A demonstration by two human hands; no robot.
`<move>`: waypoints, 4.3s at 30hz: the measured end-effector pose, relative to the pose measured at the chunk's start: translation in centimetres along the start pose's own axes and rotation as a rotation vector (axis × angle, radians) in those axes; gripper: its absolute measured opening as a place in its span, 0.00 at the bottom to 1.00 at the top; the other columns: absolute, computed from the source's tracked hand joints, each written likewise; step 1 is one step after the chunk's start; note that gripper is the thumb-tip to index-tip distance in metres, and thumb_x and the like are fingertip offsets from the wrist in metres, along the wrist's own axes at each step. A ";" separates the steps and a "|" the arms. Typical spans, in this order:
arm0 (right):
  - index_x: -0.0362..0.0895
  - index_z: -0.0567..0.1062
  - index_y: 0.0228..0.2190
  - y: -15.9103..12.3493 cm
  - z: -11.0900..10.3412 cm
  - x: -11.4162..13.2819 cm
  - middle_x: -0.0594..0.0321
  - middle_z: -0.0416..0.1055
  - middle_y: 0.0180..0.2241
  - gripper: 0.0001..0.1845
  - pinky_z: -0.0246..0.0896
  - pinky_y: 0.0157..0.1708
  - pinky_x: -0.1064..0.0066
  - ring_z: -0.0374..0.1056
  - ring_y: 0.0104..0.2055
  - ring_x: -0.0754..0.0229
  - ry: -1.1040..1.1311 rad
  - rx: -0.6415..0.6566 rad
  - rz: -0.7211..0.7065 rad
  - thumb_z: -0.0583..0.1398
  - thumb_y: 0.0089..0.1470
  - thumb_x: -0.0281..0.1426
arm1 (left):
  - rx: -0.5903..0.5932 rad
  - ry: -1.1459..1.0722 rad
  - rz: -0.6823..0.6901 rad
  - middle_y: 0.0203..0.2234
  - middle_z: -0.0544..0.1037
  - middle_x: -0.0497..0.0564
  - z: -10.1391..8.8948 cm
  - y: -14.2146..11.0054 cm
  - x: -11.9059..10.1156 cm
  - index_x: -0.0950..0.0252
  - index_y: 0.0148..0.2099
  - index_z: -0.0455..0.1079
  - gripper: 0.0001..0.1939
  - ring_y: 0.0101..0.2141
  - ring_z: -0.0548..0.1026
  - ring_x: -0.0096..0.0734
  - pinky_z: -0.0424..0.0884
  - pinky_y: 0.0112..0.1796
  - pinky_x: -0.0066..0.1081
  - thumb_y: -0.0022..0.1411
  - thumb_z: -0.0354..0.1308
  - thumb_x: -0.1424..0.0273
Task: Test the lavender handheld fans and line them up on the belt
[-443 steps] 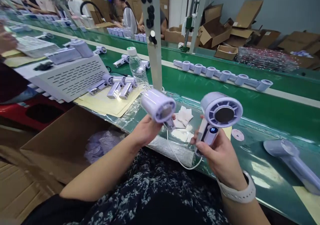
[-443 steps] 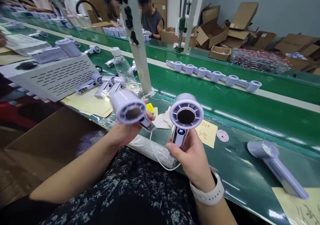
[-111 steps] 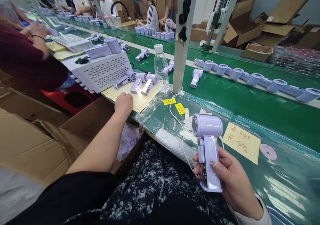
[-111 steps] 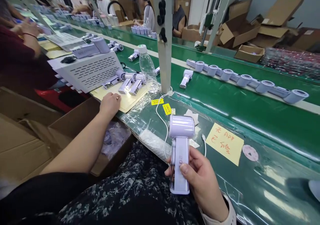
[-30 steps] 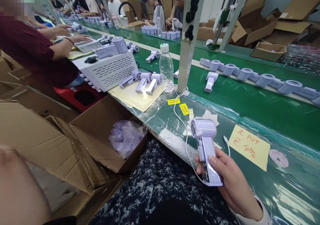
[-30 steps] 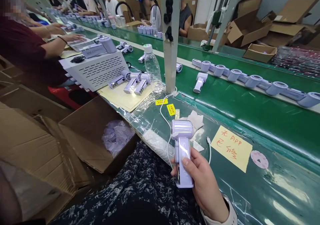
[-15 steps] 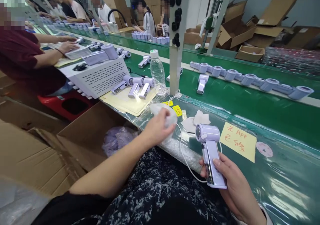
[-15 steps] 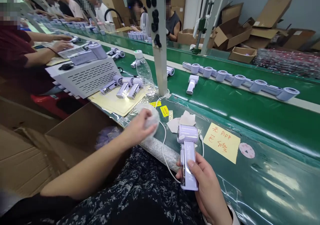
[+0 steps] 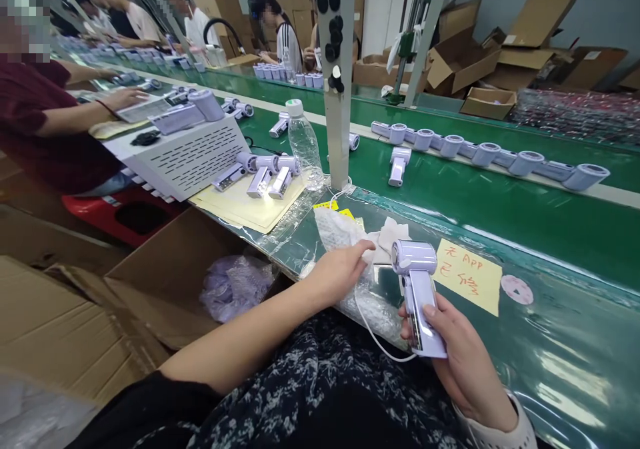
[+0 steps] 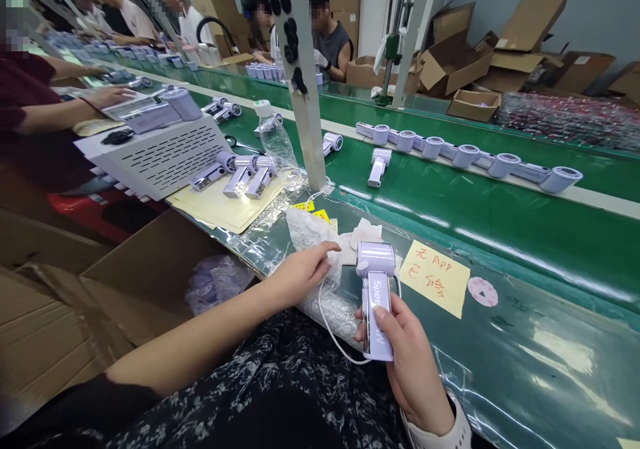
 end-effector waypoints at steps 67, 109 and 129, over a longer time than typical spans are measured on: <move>0.41 0.77 0.44 -2.4 6.3 3.4 0.54 0.75 0.36 0.22 0.65 0.14 0.76 0.70 0.23 0.62 -0.007 0.424 0.047 0.62 0.61 0.47 | -0.251 -0.245 0.367 0.21 0.62 0.38 -9.0 -4.8 -7.5 0.65 0.68 0.51 0.26 0.23 0.65 0.24 0.61 0.29 0.26 0.70 0.50 0.74; 0.47 0.67 0.54 -0.9 4.8 -1.7 0.55 0.76 0.41 0.25 0.70 0.25 0.69 0.75 0.35 0.54 -0.023 0.407 0.169 0.65 0.60 0.43 | 0.172 -0.885 0.366 0.29 0.66 0.45 -4.3 -4.1 -7.1 0.63 0.54 0.65 0.12 0.29 0.67 0.23 0.67 0.31 0.24 0.69 0.55 0.71; 0.40 0.71 0.45 0.6 1.9 -1.2 0.56 0.78 0.27 0.23 0.70 0.28 0.70 0.71 0.28 0.58 0.020 0.094 0.020 0.68 0.55 0.42 | -0.137 -0.122 0.263 0.40 0.71 0.50 -3.4 -2.6 -0.5 0.63 0.39 0.70 0.10 0.45 0.68 0.37 0.66 0.49 0.37 0.61 0.68 0.66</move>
Point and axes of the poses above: each hand's wrist, its own y-axis towards the middle knuckle, its own z-axis out of the palm, x = y × z, the point moved 9 cm from there along y, towards the middle knuckle
